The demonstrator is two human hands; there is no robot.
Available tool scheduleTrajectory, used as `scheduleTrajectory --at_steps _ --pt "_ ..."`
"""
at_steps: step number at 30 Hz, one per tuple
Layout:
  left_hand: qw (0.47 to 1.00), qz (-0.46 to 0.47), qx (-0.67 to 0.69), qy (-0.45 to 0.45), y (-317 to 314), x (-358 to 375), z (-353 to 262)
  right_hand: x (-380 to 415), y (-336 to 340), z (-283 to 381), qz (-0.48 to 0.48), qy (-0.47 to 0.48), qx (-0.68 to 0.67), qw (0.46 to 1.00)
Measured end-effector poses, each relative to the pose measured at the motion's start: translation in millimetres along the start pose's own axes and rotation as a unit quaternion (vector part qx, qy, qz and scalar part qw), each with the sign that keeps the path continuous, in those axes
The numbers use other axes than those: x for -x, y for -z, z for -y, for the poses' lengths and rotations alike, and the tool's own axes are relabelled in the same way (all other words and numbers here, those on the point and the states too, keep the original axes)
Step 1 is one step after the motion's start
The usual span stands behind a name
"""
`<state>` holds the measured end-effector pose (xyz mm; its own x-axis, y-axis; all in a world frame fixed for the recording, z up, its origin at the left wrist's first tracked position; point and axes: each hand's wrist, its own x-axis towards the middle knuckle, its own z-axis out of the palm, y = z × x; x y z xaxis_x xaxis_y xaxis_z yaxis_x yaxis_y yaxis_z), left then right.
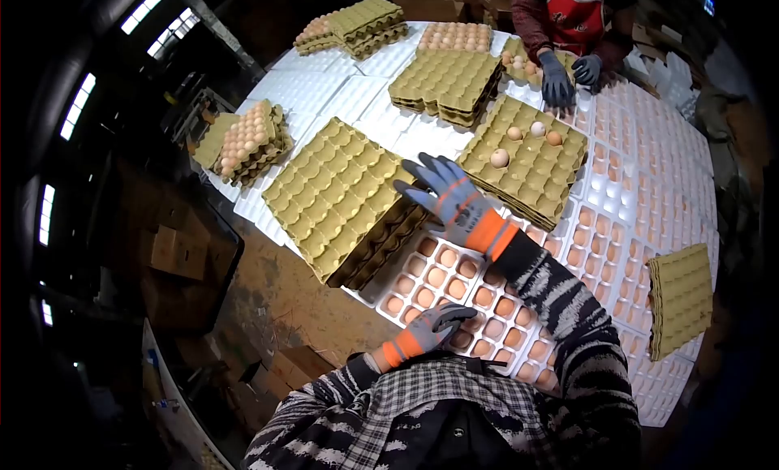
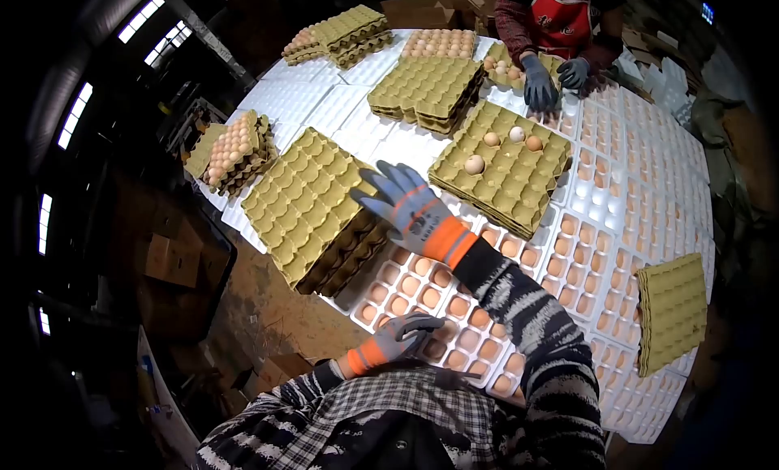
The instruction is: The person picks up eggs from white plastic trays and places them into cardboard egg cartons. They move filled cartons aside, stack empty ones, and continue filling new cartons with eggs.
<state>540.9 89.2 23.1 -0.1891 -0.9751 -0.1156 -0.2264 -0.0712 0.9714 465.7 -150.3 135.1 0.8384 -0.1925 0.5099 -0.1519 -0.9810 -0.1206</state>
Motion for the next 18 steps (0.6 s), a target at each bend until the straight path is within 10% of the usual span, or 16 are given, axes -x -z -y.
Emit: scheduleTrajectory --at_steps 5,9,14,18 --pt "0.992 -0.096 -0.079 -0.006 46 47 -16 -95 -87 27 0.211 0.121 -0.022 0.970" --pt "0.986 -0.121 -0.117 -0.023 65 83 -5 -74 -57 38 -0.030 0.095 0.015 0.995" --pt "0.986 -0.138 -0.090 0.003 73 114 2 55 57 32 -0.097 -0.159 0.136 0.973" --pt "0.986 -0.129 -0.099 -0.026 74 109 5 220 137 12 -0.148 -0.402 0.389 0.816"
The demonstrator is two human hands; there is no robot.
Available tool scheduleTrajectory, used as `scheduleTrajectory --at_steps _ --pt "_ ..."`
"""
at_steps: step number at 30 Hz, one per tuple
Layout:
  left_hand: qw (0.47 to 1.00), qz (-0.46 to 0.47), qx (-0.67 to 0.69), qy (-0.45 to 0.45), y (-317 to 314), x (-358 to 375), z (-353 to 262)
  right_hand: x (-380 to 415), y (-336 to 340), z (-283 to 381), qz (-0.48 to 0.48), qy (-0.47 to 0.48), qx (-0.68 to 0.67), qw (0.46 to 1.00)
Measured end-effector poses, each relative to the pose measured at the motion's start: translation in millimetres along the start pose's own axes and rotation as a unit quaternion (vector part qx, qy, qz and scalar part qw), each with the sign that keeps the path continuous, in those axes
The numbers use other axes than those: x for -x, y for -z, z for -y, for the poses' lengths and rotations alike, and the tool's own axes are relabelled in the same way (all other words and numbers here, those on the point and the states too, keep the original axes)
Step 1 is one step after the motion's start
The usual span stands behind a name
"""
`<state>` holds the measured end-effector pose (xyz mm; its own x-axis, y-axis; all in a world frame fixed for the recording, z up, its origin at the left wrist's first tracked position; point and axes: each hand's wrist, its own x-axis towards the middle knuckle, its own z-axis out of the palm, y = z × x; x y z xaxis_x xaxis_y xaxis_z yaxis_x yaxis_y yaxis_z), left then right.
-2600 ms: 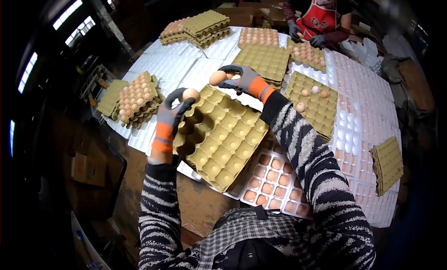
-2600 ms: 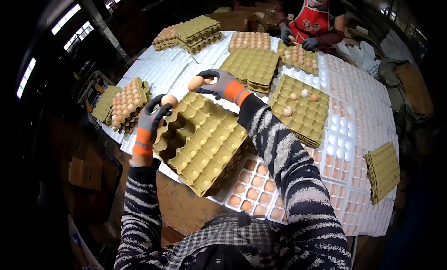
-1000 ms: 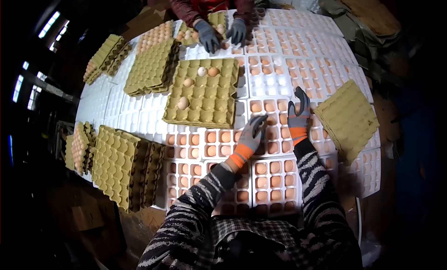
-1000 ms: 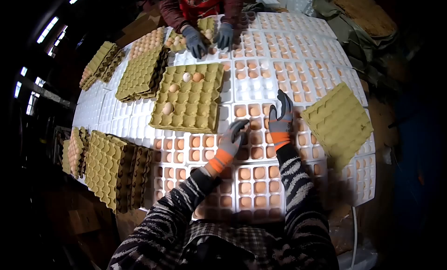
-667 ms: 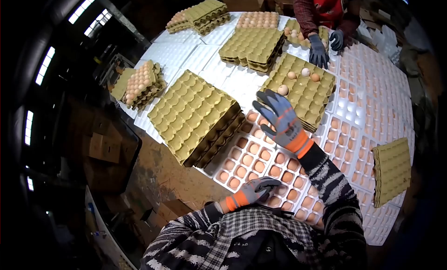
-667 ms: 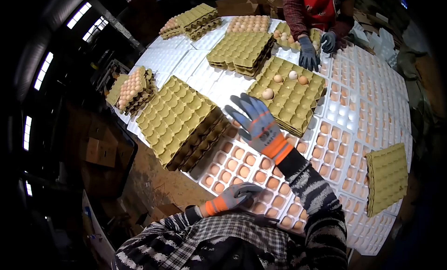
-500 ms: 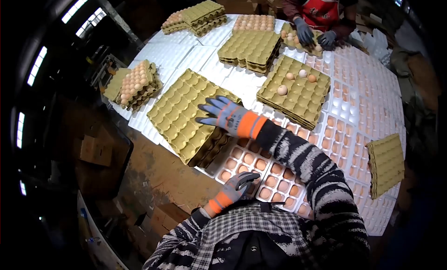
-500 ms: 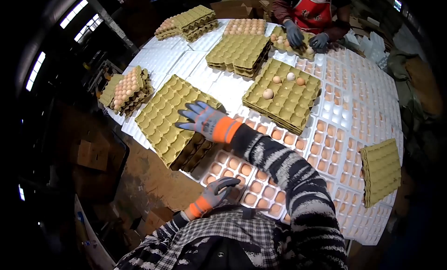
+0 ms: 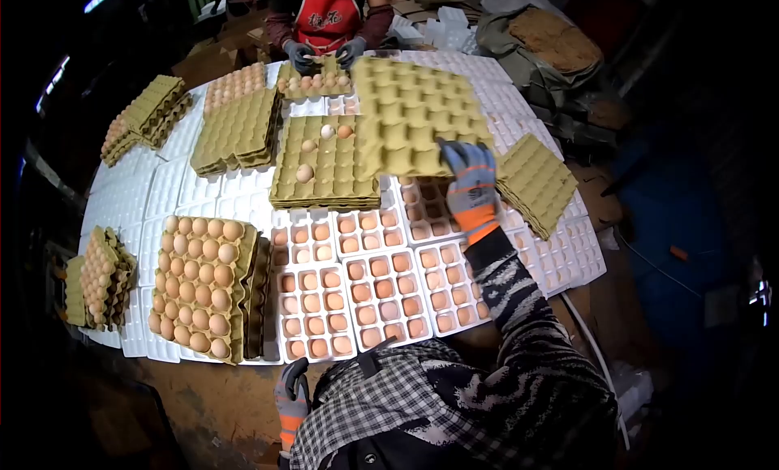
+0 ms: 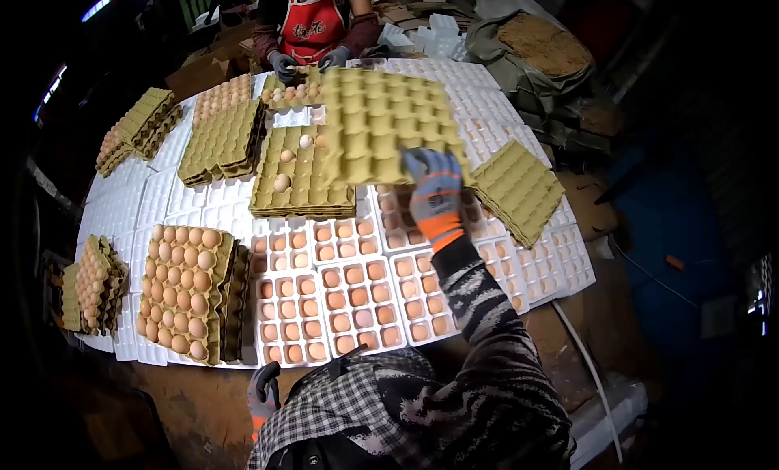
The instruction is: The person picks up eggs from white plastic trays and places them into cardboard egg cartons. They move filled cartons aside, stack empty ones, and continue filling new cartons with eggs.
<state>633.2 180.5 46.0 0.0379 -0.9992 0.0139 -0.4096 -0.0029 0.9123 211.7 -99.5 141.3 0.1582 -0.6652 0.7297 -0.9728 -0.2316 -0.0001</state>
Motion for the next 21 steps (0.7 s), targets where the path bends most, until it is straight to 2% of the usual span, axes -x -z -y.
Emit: scheduleTrajectory --at_steps 2,3,5,7,10,13,14,15,16,17,18,19,20,21 --pt "1.000 0.018 -0.004 0.000 -3 -13 -13 29 5 -86 0.005 -0.112 0.188 0.976" --pt "1.000 0.020 -0.004 0.000 -6 -20 -17 43 10 -120 0.025 -0.165 0.245 0.955" --pt "0.997 0.033 -0.041 -0.055 -16 -33 -21 66 15 -171 0.075 -0.260 0.302 0.914" --pt "0.994 0.023 -0.071 -0.078 -27 -39 -27 95 4 -209 0.171 -0.301 0.305 0.887" --pt "0.995 0.089 -0.023 -0.028 -39 -45 -40 149 -39 -244 0.388 -0.337 0.168 0.841" --pt "0.992 0.093 -0.083 -0.033 -51 -38 -42 176 -61 -278 0.377 -0.313 0.161 0.857" --pt "0.991 0.085 -0.093 -0.049 -52 -35 -35 182 -66 -298 0.386 -0.318 0.113 0.859" --pt "0.991 0.079 -0.096 -0.040 -52 -33 -32 176 -64 -308 0.444 -0.351 0.104 0.818" --pt "0.993 0.052 -0.086 -0.066 -51 -31 -36 157 -49 -285 0.448 -0.351 0.128 0.812" --pt "0.990 0.021 -0.111 -0.090 -46 -30 -44 133 -40 -255 0.455 -0.320 0.236 0.797" --pt "0.978 -0.040 -0.168 -0.118 -40 -28 -45 124 -43 -234 0.348 -0.289 0.236 0.860" --pt "0.969 -0.101 -0.196 -0.116 -32 -26 -44 127 -64 -239 0.229 -0.199 0.147 0.942" --pt "0.952 -0.178 -0.225 -0.111 -24 -24 -43 106 -70 -206 0.186 -0.169 0.008 0.968" --pt "0.941 -0.254 -0.209 -0.077 -15 -19 -23 75 -60 -146 0.183 -0.142 -0.160 0.960"
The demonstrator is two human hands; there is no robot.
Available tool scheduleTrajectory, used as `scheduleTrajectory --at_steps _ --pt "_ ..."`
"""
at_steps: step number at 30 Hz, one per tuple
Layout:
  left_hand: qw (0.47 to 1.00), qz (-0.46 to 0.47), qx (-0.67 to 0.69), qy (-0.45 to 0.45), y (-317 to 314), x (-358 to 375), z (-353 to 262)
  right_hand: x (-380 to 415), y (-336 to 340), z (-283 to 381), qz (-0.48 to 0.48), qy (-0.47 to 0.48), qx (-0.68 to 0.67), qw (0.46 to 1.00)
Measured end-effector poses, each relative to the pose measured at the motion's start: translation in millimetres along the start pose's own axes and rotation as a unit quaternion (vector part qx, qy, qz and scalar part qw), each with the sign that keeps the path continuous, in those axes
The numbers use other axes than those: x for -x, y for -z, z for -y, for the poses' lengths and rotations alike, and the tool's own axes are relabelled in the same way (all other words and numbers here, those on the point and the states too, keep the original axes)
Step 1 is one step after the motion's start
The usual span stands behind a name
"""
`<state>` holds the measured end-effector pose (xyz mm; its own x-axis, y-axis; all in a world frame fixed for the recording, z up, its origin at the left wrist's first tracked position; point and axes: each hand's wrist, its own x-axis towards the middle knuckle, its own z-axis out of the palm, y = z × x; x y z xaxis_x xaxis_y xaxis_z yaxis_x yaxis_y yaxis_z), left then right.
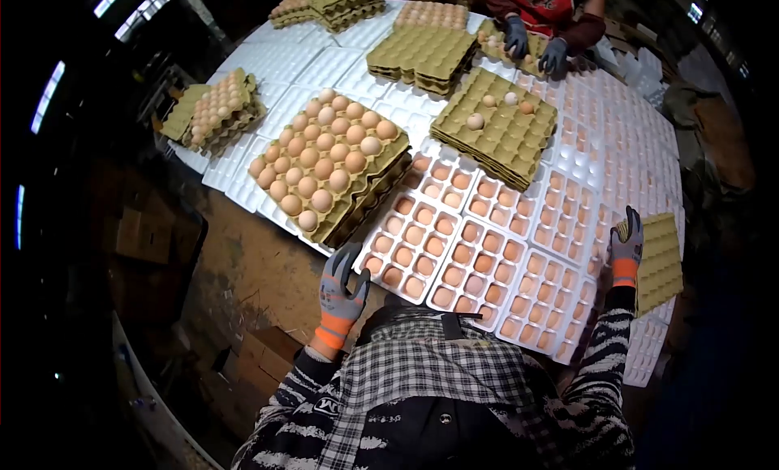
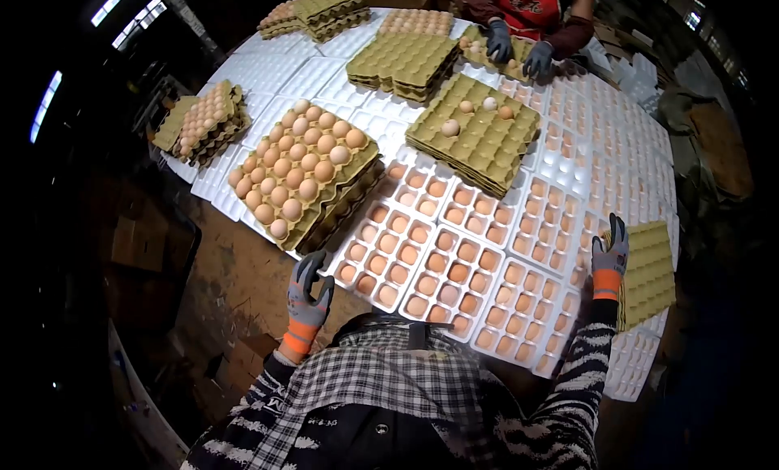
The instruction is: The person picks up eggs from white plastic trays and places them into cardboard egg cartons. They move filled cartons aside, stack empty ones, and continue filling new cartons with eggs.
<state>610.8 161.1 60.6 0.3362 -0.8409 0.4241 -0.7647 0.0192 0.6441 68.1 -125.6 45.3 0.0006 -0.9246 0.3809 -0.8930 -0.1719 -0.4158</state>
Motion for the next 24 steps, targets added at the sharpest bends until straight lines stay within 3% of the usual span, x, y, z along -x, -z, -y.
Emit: scheduleTrajectory --at_steps 1,2,4,6,10,13,16,17,18,20,21,22,24 --pt "0.997 -0.042 -0.055 0.018 12 -9 2 -3 -17 57 0.008 0.074 -0.120 0.990" --pt "0.992 -0.101 -0.078 0.024 21 -18 7 -2 -25 128 0.061 0.091 -0.255 0.961" --pt "0.987 -0.123 -0.052 0.088 43 -36 13 4 -39 242 0.154 0.211 -0.258 0.930" --pt "0.987 -0.105 -0.098 0.067 56 -48 27 10 -58 336 0.208 0.371 -0.261 0.867" --pt "0.955 -0.044 -0.291 0.027 53 -68 54 26 -116 467 0.205 0.562 -0.232 0.767" --pt "0.965 -0.033 -0.240 0.101 48 -78 53 38 -155 519 0.281 0.596 -0.085 0.747" --pt "0.976 -0.038 -0.166 0.136 54 -74 67 28 -151 531 0.314 0.596 -0.079 0.735" --pt "0.977 -0.104 0.054 0.178 54 -69 76 23 -160 524 0.299 0.582 -0.163 0.739" --pt "0.926 -0.163 0.270 0.208 55 -66 83 19 -150 522 0.329 0.524 -0.228 0.752" --pt "0.841 -0.172 0.467 0.214 81 -65 94 10 -157 518 0.452 0.321 -0.448 0.701" --pt "0.924 -0.150 0.305 0.174 88 -70 102 8 -151 525 0.459 0.267 -0.486 0.694" --pt "0.975 -0.120 0.133 0.130 93 -77 108 4 -142 538 0.379 0.392 -0.426 0.722" --pt "0.988 -0.066 -0.028 0.140 88 -92 102 8 -147 557 0.384 0.476 -0.246 0.752"
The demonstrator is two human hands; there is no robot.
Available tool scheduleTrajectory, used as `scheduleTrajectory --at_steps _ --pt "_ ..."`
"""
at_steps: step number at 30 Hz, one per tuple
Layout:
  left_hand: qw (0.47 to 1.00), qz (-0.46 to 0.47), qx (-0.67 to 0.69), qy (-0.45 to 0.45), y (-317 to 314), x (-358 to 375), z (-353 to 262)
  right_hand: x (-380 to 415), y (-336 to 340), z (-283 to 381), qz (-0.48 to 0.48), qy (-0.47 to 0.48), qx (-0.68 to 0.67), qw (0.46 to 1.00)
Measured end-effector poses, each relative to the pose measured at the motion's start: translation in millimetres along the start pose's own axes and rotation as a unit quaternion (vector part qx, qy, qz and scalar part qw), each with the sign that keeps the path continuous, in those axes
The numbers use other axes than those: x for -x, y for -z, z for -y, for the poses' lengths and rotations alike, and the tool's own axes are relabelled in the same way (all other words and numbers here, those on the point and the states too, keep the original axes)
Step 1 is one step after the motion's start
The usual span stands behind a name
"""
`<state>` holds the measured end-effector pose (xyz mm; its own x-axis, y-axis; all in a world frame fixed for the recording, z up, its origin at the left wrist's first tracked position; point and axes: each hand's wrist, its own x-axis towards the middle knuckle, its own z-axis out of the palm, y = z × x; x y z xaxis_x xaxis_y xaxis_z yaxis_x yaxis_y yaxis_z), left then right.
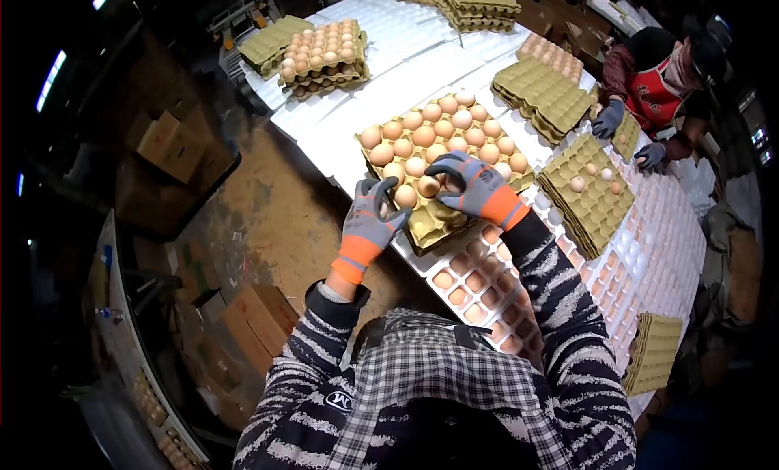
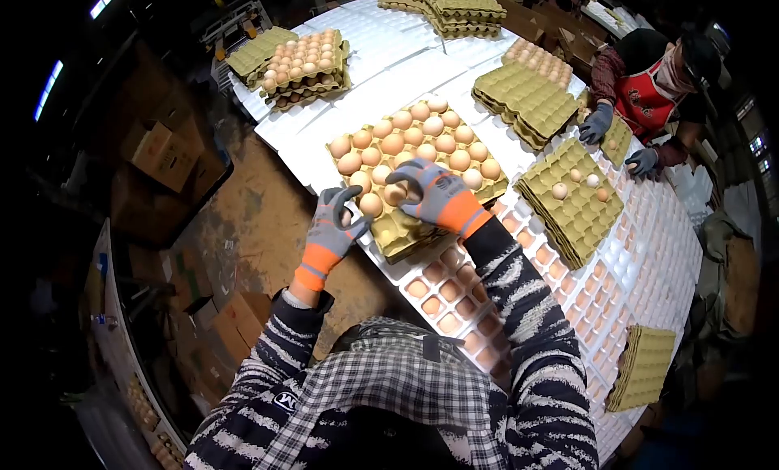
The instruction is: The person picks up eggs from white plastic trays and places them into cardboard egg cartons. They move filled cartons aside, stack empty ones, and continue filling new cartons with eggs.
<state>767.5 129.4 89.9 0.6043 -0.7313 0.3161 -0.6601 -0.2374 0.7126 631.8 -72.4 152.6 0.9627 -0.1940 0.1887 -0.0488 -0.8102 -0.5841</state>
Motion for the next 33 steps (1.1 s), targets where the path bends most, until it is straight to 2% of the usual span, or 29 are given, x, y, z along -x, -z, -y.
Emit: scheduleTrajectory --at_steps 1,2,4,5,6,7,8,9,10,11,12,13,14,15,16,18,21,22,24,25,26,27,28,29,30,32,33 --pt "0.994 0.044 -0.098 0.022 -3 -6 -8 -6 -16 -4 0.006 0.030 0.164 0.986" --pt "0.990 0.045 -0.128 0.033 -6 -12 -14 -17 -36 -14 0.020 0.056 0.261 0.963" --pt "0.993 0.050 -0.084 0.066 -6 -19 -12 -25 -42 -10 0.018 0.053 0.300 0.952" --pt "0.993 0.054 -0.080 0.063 -6 -21 -4 -22 -33 -14 0.029 0.017 0.229 0.973" --pt "0.997 0.017 0.047 0.057 -6 -21 9 -16 -12 -5 0.041 -0.019 0.157 0.987" --pt "0.983 -0.020 0.173 0.051 -1 -22 16 -11 1 -7 0.009 -0.026 0.051 0.998" --pt "0.945 -0.010 0.298 0.132 8 -22 25 -6 4 -23 -0.033 -0.038 -0.099 0.994" --pt "0.909 0.000 0.380 0.168 23 -27 28 -7 9 -22 -0.049 -0.080 -0.267 0.959" --pt "0.865 0.011 0.457 0.205 35 -32 27 -9 15 -19 -0.065 -0.120 -0.427 0.894" --pt "0.904 0.003 0.403 0.143 44 -38 22 -16 17 -17 -0.055 -0.065 -0.354 0.931" --pt "0.965 -0.023 0.261 0.009 33 -48 43 -28 14 -23 -0.031 -0.003 -0.214 0.976" --pt "0.987 0.012 0.158 -0.031 42 -53 31 -38 14 -5 0.017 -0.021 -0.032 0.999" --pt "0.995 0.045 0.053 -0.073 53 -60 15 -51 12 16 0.066 -0.041 0.151 0.986" --pt "0.975 0.034 -0.122 -0.183 51 -68 9 -60 -7 17 0.066 -0.025 0.258 0.964" --pt "0.974 0.088 -0.124 -0.170 49 -71 8 -70 -32 12 0.052 -0.068 0.362 0.928" --pt "0.931 0.131 -0.256 -0.224 41 -84 12 -81 -41 16 0.077 -0.089 0.396 0.911" --pt "0.897 0.187 -0.312 -0.251 29 -96 19 -79 -40 3 0.073 -0.052 0.399 0.912" --pt "0.900 0.197 -0.300 -0.247 32 -100 15 -74 -26 11 0.070 -0.058 0.398 0.913" --pt "0.907 0.202 -0.282 -0.240 32 -104 18 -55 10 18 0.058 -0.161 0.235 0.957" --pt "0.908 0.223 -0.274 -0.224 37 -107 12 -39 18 6 -0.004 -0.155 0.173 0.973" --pt "0.919 0.213 -0.240 -0.229 38 -107 14 -19 21 -16 -0.078 -0.094 0.054 0.991" --pt "0.933 0.196 -0.213 -0.213 37 -106 18 2 31 -16 -0.088 -0.168 -0.134 0.973" --pt "0.945 0.181 -0.184 -0.201 37 -106 19 24 42 -16 -0.101 -0.233 -0.317 0.914" --pt "0.946 0.173 -0.175 -0.213 41 -107 20 49 52 -35 -0.085 -0.278 -0.395 0.872" --pt "0.946 0.168 -0.163 -0.225 43 -107 16 74 65 -47 -0.044 -0.314 -0.512 0.798" --pt "0.979 0.197 -0.040 -0.024 48 -101 -29 149 26 -89 -0.244 -0.103 -0.404 0.875" --pt "0.981 0.174 0.060 -0.058 38 -97 -29 183 33 -95 -0.228 -0.178 -0.478 0.829"
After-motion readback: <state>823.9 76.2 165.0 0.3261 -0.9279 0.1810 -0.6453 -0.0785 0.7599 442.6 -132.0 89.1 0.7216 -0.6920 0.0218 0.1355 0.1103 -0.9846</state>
